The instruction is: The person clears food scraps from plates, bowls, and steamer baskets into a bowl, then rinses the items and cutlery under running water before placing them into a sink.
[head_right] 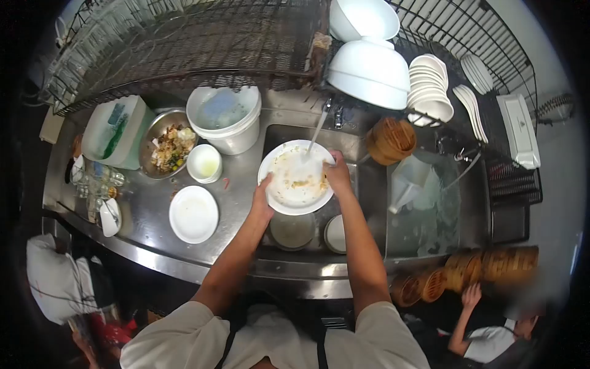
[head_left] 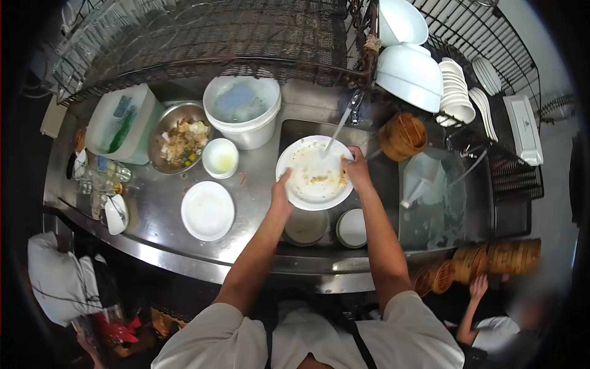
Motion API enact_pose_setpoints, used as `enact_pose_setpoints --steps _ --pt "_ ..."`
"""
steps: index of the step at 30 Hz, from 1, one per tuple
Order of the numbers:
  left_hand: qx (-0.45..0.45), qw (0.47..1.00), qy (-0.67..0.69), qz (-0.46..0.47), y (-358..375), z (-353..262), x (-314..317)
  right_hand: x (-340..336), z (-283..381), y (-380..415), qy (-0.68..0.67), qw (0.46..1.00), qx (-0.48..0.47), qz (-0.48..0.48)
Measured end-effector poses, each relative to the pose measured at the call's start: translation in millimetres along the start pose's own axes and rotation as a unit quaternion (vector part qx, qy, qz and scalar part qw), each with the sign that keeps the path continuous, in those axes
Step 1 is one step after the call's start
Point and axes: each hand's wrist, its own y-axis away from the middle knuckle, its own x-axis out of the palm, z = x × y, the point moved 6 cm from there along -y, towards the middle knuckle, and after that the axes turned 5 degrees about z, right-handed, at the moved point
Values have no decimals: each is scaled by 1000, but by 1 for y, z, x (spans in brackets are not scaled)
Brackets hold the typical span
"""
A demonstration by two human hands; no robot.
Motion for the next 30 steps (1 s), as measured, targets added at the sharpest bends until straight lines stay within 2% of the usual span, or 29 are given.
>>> enact_pose_setpoints --steps 3,5,8,11,13,14,17,20,23,25,26,29,30 --pt "1 996 88 10 -15 51 -3 -24 13 11 113 992 -35 -53" --pt "2 995 96 -7 -23 69 -5 -37 28 42 100 989 -53 -99" --pt "-53 995 7 -88 -26 79 -29 -53 28 102 59 978 -96 -173" --pt "-4 993 24 -115 -7 61 -11 -59 -37 140 -95 980 -30 -170" --pt "12 988 -34 -153 18 41 -1 -59 -55 153 -195 967 1 -163" --pt "33 985 -51 -161 26 34 1 -59 -61 148 -183 970 11 -159" --pt "68 976 -108 -175 40 12 -3 -35 -57 115 -312 944 100 -40" --pt "61 968 -147 -194 45 1 -20 -16 -60 66 -256 953 148 72" --pt "92 972 -113 -183 43 3 -30 -6 -40 34 -175 975 85 111" --pt "101 973 -114 -171 38 4 -27 -11 -19 20 21 994 16 102" --pt "101 974 -114 -166 38 8 -26 -16 -7 17 122 988 -13 95" --pt "61 979 -90 -171 35 12 -13 -32 55 5 253 966 -22 52" --pt "61 986 -73 -138 27 14 -10 -37 82 -6 111 991 -72 6"
